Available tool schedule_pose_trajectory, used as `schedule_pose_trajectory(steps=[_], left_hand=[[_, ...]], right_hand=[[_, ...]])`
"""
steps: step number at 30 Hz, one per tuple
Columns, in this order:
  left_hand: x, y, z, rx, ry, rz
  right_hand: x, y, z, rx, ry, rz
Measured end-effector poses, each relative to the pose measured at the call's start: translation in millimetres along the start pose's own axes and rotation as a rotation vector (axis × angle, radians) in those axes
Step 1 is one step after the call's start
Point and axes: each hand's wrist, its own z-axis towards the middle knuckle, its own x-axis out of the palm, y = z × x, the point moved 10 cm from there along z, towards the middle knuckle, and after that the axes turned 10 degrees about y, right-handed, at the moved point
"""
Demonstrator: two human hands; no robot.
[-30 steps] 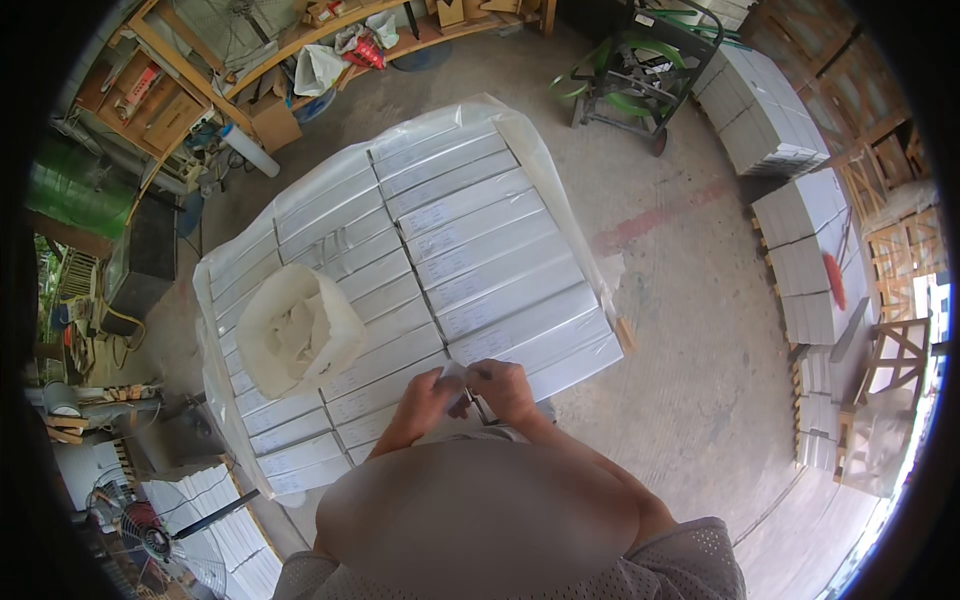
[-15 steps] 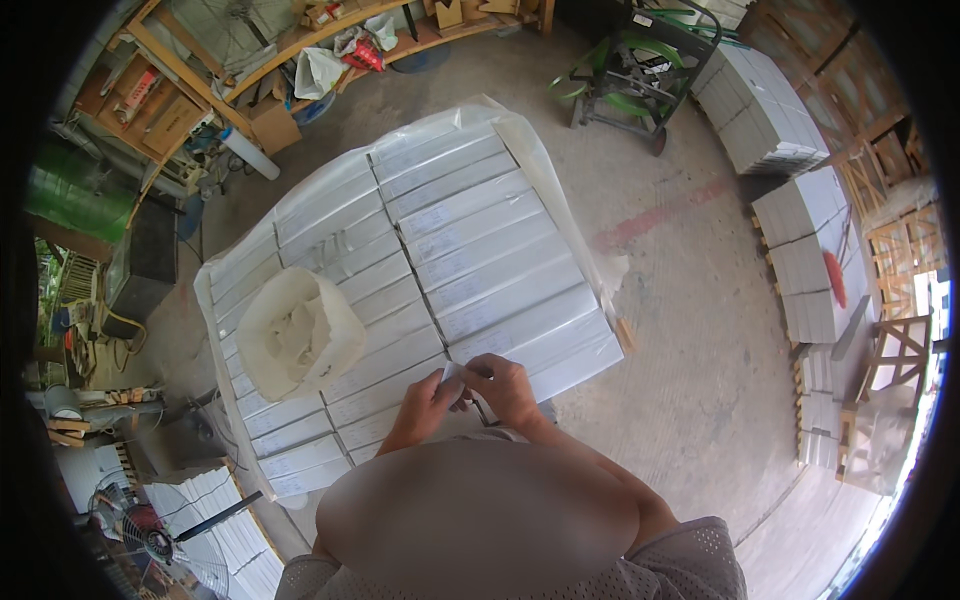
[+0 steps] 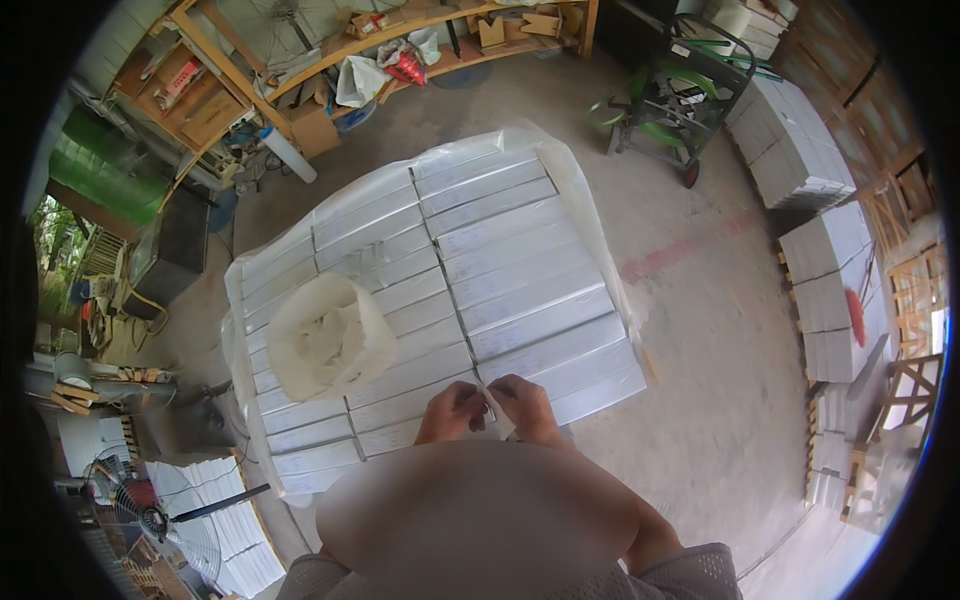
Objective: The person repeatedly picks small white labels from a container and places them on a pallet of shrink-wrapped white rectangular blocks. The person then walks to a shelf, picks up a red tape dispenser, and returns to the pallet to continue handling the plastic wrap.
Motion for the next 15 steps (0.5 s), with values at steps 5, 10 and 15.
schedule_pose_trajectory(steps=[5,10,15], left_hand=[[-20,-17,-16,0.091,-0.115,0.079],[-105,-31,-38,0.248,-0.352,0.154],[-247,-56,-61,0.111,-0.899,0.776]], right_hand=[[-18,-5,-5,-0.153,-0.210,0.122],[-65,-26,-11,-0.127,-0.541,0.531],[-99,-55,-20,-0.200,-0.581,0.424]])
